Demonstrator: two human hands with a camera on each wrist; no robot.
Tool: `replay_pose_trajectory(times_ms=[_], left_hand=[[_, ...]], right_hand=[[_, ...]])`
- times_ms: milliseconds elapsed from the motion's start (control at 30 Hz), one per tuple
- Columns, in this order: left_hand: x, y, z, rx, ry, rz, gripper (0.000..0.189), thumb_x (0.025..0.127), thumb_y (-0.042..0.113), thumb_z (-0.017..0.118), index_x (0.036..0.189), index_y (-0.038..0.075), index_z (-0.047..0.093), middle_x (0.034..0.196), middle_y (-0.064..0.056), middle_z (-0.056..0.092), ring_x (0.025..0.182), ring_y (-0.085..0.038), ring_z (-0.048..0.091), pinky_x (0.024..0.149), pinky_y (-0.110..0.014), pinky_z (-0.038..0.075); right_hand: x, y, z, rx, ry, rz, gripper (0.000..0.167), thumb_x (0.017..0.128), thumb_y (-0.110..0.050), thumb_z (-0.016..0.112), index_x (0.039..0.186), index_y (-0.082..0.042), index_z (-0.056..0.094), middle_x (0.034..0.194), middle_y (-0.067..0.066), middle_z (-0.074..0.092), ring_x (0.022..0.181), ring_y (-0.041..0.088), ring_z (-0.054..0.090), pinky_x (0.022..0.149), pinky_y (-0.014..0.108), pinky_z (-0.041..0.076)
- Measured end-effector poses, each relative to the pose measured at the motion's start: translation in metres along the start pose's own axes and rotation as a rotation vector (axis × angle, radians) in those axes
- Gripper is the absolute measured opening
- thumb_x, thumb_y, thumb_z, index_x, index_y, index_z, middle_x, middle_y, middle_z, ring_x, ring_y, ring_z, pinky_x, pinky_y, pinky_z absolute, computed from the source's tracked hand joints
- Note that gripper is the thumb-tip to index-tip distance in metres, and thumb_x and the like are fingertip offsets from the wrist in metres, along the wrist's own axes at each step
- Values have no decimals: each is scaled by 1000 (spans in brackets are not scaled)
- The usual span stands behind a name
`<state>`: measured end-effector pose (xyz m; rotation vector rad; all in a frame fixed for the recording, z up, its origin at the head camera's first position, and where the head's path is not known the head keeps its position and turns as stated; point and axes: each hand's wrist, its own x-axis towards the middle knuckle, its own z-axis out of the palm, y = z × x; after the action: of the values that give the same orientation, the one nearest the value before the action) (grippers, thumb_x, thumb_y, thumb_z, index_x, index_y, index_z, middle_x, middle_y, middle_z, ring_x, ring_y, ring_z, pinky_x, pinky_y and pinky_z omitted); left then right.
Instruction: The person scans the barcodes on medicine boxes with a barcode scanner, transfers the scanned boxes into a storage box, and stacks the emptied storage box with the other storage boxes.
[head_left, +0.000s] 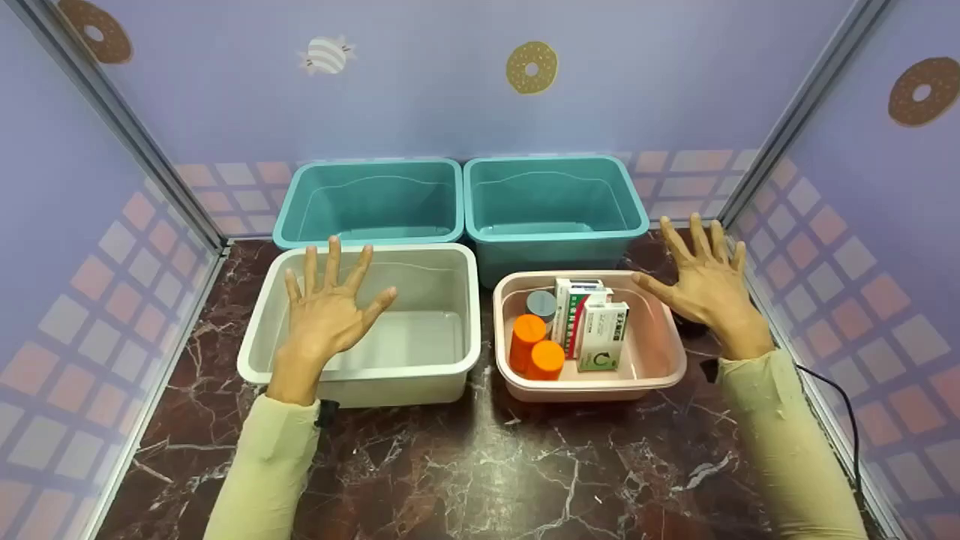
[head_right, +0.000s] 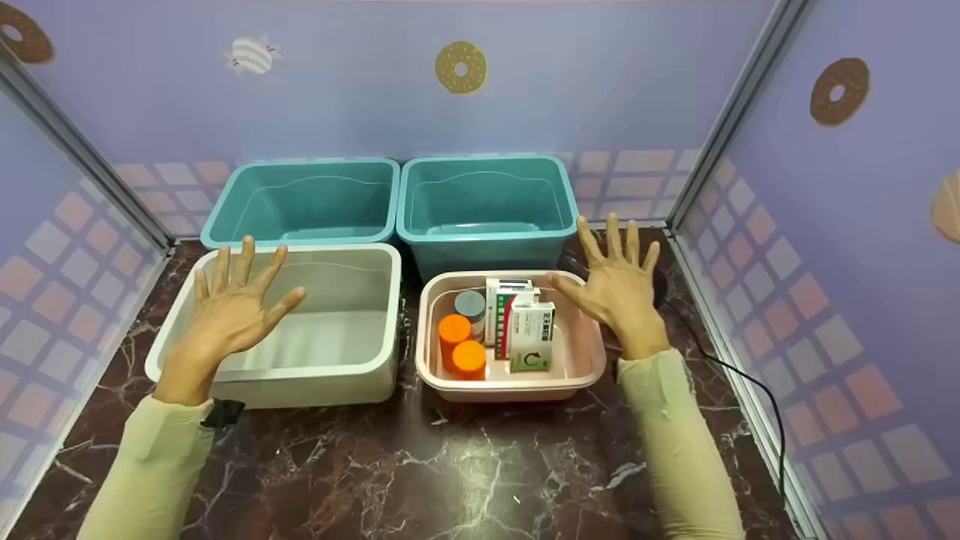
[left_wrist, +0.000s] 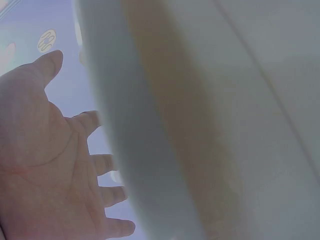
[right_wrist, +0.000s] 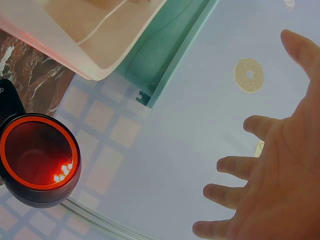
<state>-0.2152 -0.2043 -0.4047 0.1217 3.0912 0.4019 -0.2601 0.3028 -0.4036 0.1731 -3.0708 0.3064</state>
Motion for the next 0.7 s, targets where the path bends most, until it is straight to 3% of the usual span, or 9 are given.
replay_pose_trajectory(times_ms=[467,700], left_hand=[[1,1,0,-19,3,1,82,95,75,25,161,32,2,165,-8,-23,151,-39,-24,117,-70,-15],[1,1,1,-15,6,4,80,97,73,28,161,32,3,166,-9,-21,152,-40,-21,118,-70,-11]], right_hand=[[-2,-4,-4,-6,-1,-9,96,89,-76,45,161,-32,0,167,16,-12,152,48,-12,115,73,-14],[-3,-5,-3,-15,-6,-21,97,88,-80,41,161,-31,1,167,16,-11,152,47,-11,117,70,-15]])
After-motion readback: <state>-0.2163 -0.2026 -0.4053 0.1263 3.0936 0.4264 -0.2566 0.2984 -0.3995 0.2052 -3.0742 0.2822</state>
